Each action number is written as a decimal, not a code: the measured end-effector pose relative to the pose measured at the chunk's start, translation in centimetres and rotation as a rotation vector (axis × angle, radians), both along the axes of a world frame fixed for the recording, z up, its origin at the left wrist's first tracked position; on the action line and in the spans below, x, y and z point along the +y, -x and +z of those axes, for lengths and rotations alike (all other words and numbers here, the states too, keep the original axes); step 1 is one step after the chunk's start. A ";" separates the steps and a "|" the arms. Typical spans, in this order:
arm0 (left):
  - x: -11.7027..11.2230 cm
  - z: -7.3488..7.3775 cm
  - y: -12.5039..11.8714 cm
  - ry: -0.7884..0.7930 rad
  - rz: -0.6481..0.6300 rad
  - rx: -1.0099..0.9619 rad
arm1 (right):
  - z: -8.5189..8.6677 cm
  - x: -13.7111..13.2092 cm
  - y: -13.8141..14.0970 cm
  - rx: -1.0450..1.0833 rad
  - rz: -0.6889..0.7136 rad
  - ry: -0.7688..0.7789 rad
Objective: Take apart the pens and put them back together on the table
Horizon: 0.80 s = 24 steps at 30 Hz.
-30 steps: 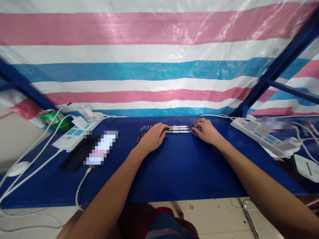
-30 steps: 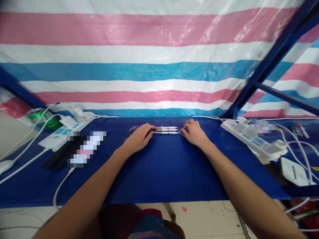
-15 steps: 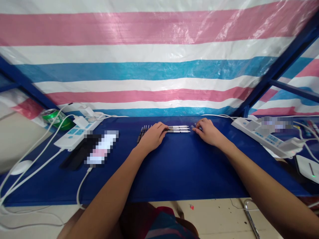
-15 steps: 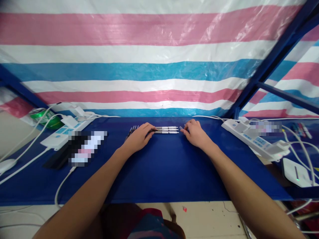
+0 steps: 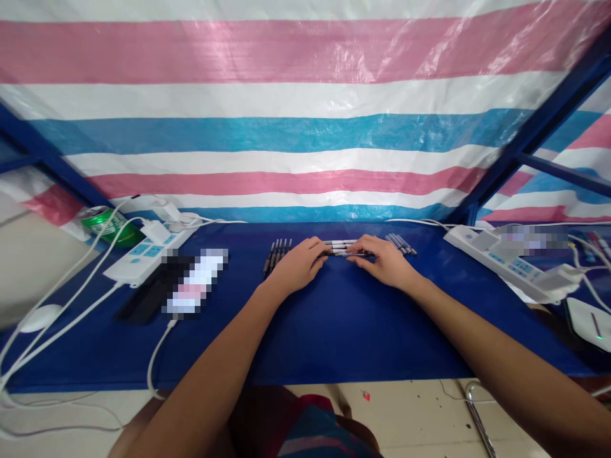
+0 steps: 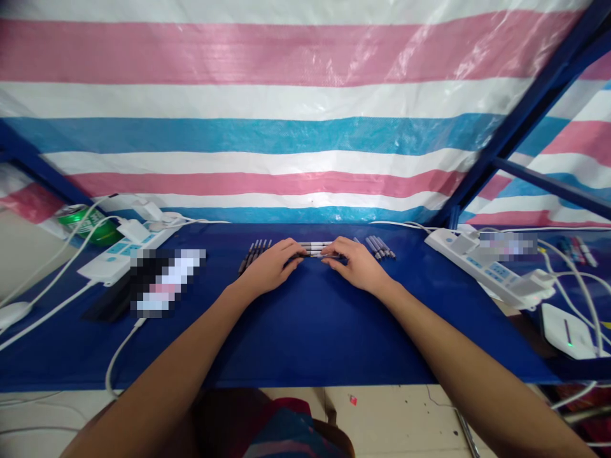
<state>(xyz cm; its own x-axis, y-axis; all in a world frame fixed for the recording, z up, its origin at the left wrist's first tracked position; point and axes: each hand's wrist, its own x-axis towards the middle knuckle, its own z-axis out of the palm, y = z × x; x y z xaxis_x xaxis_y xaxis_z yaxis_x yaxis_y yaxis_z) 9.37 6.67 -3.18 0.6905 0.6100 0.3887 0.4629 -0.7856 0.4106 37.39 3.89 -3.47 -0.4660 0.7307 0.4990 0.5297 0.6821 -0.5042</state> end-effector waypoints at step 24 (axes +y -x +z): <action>-0.1 -0.7 -1.4 0.537 0.076 -0.442 | 0.1 -0.6 0.8 0.055 -0.001 0.085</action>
